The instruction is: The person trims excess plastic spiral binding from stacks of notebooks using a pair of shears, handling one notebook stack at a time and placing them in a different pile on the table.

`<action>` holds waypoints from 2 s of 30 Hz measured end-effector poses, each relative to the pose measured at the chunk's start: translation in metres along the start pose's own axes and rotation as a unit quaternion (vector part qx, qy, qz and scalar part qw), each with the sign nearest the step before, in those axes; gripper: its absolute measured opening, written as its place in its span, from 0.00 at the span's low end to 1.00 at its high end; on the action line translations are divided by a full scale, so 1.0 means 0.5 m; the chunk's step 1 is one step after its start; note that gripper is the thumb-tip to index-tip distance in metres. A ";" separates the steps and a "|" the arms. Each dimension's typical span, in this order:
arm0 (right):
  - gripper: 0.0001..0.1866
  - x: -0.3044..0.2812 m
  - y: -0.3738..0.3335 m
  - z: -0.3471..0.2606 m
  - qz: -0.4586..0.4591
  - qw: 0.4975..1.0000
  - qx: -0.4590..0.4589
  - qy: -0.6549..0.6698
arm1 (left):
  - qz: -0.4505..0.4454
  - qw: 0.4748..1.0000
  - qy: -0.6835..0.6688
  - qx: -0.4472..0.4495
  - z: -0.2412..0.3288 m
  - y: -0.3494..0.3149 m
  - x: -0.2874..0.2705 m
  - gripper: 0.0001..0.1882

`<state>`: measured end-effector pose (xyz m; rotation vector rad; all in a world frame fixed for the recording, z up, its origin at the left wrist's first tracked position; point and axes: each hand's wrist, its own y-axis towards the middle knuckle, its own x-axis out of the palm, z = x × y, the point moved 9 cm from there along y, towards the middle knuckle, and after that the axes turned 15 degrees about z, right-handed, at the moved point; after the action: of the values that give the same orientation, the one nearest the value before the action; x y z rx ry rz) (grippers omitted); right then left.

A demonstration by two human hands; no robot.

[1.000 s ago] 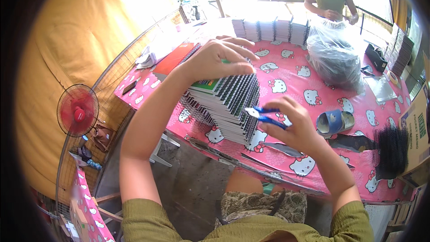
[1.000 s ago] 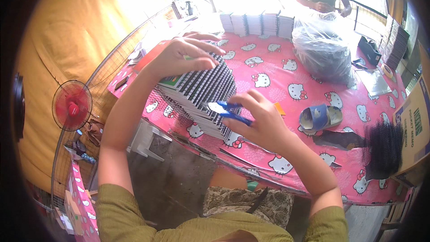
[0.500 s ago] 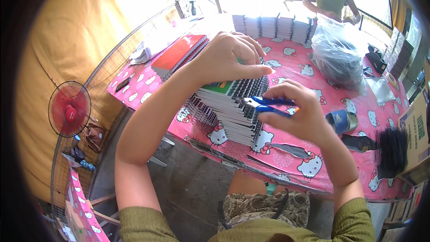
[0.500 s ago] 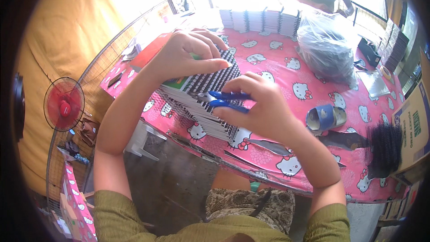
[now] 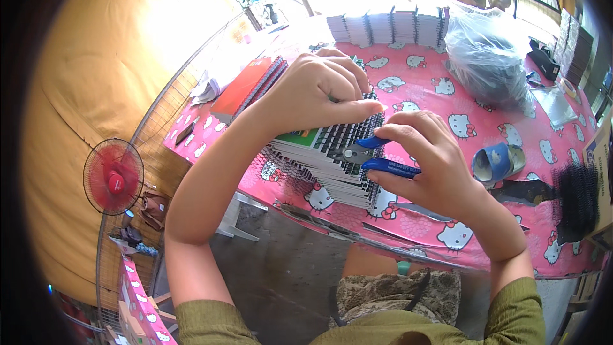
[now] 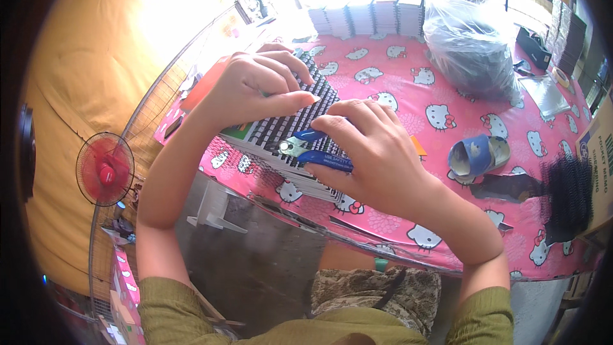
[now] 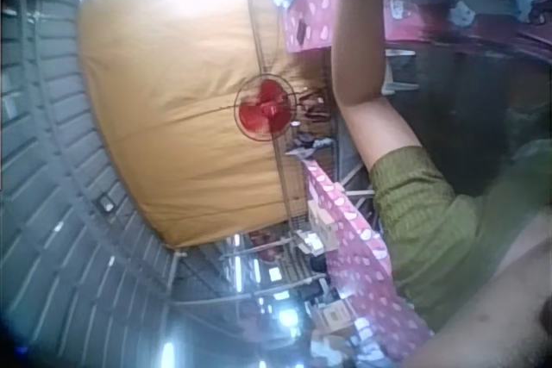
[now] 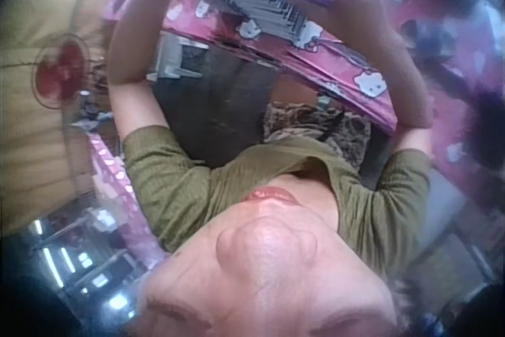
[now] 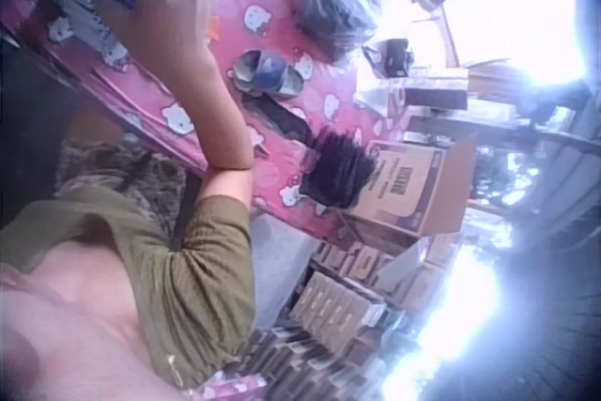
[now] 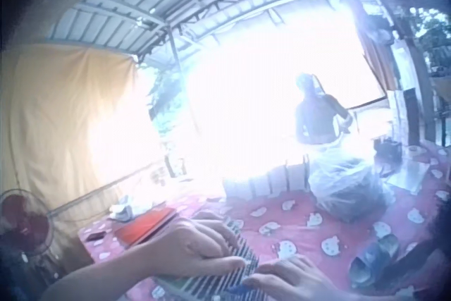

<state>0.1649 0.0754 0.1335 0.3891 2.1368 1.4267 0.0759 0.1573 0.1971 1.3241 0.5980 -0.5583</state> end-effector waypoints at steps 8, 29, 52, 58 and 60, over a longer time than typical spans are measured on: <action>0.19 0.103 -0.085 0.108 -0.278 0.704 0.557 0.342 | -0.071 0.996 -0.034 -0.049 0.004 0.003 0.021 0.12; 0.24 0.023 -0.040 0.066 -0.136 0.960 0.198 0.143 | -0.216 0.975 -0.013 -0.061 -0.003 -0.013 0.052 0.28; 0.19 0.096 -0.086 0.125 -0.224 0.861 0.355 0.288 | -0.252 0.968 0.008 -0.012 0.016 -0.007 0.072 0.26; 0.23 0.090 -0.118 0.120 -0.190 0.842 0.407 0.299 | -0.279 0.960 0.026 0.001 0.023 -0.004 0.080 0.26; 0.24 0.037 -0.080 0.098 -0.096 0.956 0.205 0.185 | -0.295 0.954 0.027 -0.036 0.016 -0.006 0.080 0.27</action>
<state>0.1800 0.1061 0.0773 0.0542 2.6988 1.0004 0.1037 0.1475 0.1687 1.0854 1.0623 -0.9765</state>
